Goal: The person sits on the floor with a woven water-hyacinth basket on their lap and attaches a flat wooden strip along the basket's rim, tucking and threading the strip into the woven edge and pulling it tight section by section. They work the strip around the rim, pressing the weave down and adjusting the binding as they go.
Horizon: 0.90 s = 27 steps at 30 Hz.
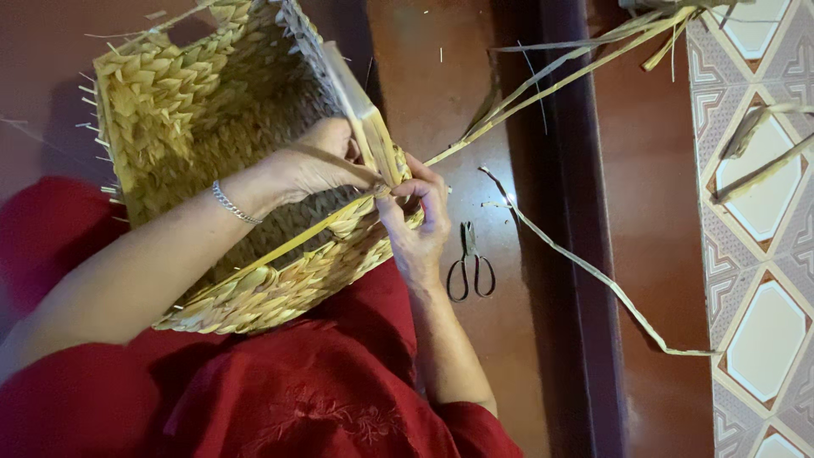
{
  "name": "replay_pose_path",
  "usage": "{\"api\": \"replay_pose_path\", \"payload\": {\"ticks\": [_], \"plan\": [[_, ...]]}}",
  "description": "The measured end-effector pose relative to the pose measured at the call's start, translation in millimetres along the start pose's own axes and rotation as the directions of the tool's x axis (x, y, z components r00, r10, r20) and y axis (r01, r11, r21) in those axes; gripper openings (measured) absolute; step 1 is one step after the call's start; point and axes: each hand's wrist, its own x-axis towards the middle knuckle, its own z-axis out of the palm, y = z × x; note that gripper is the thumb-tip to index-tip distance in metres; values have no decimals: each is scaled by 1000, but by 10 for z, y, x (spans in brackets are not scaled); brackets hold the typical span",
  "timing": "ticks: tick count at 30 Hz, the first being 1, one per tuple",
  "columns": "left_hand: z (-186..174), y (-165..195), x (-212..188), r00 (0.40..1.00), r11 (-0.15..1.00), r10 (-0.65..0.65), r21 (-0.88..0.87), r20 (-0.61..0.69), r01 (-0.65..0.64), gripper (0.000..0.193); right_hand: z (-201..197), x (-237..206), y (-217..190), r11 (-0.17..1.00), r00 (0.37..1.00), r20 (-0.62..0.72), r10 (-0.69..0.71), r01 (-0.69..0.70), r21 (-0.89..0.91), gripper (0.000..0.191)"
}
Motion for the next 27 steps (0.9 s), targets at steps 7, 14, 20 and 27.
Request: {"api": "replay_pose_path", "payload": {"ticks": [7,14,20,27], "plan": [[-41,-12,-126,1000,980,-6,-197,10,8,34,-68,4,-79,971,982,45,-184,188,-147,24],[-47,12,-101,996,971,-31,-233,89,51,34,-2,-40,-127,974,986,-10,-168,164,-154,21],[4,59,-28,993,982,-27,-184,117,48,41,-37,-23,-167,979,991,12,-131,132,-157,21],[19,69,-71,999,991,-22,-129,49,28,28,-36,-25,-184,949,984,24,-175,175,-260,25]]}}
